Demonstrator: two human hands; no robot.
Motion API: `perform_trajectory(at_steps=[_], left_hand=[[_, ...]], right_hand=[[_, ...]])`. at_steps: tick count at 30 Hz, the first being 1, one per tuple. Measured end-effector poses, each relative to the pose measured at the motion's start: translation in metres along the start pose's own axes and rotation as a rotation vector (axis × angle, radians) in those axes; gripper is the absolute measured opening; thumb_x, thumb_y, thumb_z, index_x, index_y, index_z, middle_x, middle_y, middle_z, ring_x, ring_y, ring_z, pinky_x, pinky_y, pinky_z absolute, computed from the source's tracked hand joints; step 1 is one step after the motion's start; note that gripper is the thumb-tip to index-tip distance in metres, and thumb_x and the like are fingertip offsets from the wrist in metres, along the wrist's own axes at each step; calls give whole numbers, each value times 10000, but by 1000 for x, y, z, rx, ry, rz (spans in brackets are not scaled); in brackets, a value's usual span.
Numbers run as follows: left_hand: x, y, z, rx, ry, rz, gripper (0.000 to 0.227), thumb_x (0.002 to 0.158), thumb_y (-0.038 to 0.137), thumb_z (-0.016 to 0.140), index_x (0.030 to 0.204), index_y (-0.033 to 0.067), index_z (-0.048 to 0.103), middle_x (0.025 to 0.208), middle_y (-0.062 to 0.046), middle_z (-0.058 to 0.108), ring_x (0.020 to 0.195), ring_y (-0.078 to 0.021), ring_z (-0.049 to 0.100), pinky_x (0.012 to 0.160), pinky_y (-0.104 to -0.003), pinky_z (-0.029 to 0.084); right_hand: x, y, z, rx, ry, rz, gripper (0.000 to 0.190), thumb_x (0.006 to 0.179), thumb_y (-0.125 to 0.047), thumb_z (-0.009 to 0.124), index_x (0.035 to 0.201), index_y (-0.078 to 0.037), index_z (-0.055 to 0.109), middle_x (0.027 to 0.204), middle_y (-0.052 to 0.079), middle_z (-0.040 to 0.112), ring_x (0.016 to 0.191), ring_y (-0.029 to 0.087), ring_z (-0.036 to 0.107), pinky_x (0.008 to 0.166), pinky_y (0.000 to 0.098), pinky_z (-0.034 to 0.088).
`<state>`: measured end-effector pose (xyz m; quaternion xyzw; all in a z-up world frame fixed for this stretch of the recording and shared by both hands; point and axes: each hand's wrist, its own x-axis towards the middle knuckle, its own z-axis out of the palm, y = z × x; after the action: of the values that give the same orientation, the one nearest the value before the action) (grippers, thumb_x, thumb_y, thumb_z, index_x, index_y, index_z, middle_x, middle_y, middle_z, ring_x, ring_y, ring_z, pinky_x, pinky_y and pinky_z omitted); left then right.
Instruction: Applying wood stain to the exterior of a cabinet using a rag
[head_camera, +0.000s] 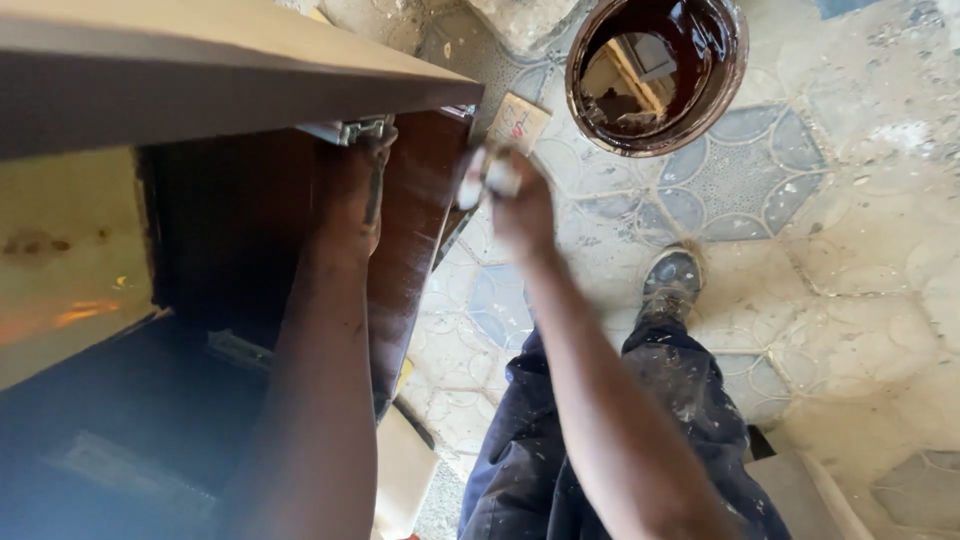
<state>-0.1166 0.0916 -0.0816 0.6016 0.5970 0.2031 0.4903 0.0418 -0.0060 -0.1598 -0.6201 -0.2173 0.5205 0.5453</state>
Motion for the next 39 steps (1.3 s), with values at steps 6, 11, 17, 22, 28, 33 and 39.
perform_trajectory(at_steps=[6,11,17,22,28,33,39], left_hand=[[1,112,20,14,143,-513,100,999,187,596,1074,164,657,907,55,529,872,-114,527,794,-284,439],[6,62,26,-454,377,-407,250,852,-42,786,999,124,670,933,40,627,810,-92,589,688,-228,491],[-21,79,28,-509,346,-336,239,872,-96,709,1038,71,666,1042,-41,580,969,-186,602,749,-235,458],[-73,85,16,-270,373,-356,379,980,76,623,1357,38,615,1335,-218,686,1288,-354,654,1087,-430,503],[-146,61,-1,-503,499,-444,303,970,54,561,1251,61,678,1197,-218,737,1114,-305,733,945,-345,535],[-182,53,-10,-839,443,-364,314,991,92,589,1270,-39,651,1134,-321,722,1017,-411,752,824,-394,606],[-210,87,-37,-1357,170,-111,460,1117,274,396,1395,-46,575,1278,-311,672,1128,-453,693,1002,-565,534]], right_hand=[[-63,17,23,23,100,396,124,872,-208,803,912,-158,697,801,0,704,792,119,651,818,286,520],[28,-57,8,30,171,401,432,943,-365,642,1283,-105,581,1019,86,727,672,144,715,539,262,590],[-169,64,49,-160,-49,798,198,940,-313,687,1060,-159,722,1012,90,746,1002,286,723,890,398,542],[-107,7,40,-137,6,877,229,944,-299,656,1100,-153,738,1084,103,757,1083,311,713,943,429,547],[-63,-11,32,-145,227,206,169,948,-191,700,1099,-118,722,1075,133,749,1139,345,681,1012,495,491],[-214,59,14,-442,-377,488,266,895,-311,757,1113,-159,738,1095,99,760,1127,318,699,1002,442,532],[-160,-75,-27,-344,-82,472,277,874,-414,747,1088,-238,734,1046,71,769,1105,279,700,997,430,509]])
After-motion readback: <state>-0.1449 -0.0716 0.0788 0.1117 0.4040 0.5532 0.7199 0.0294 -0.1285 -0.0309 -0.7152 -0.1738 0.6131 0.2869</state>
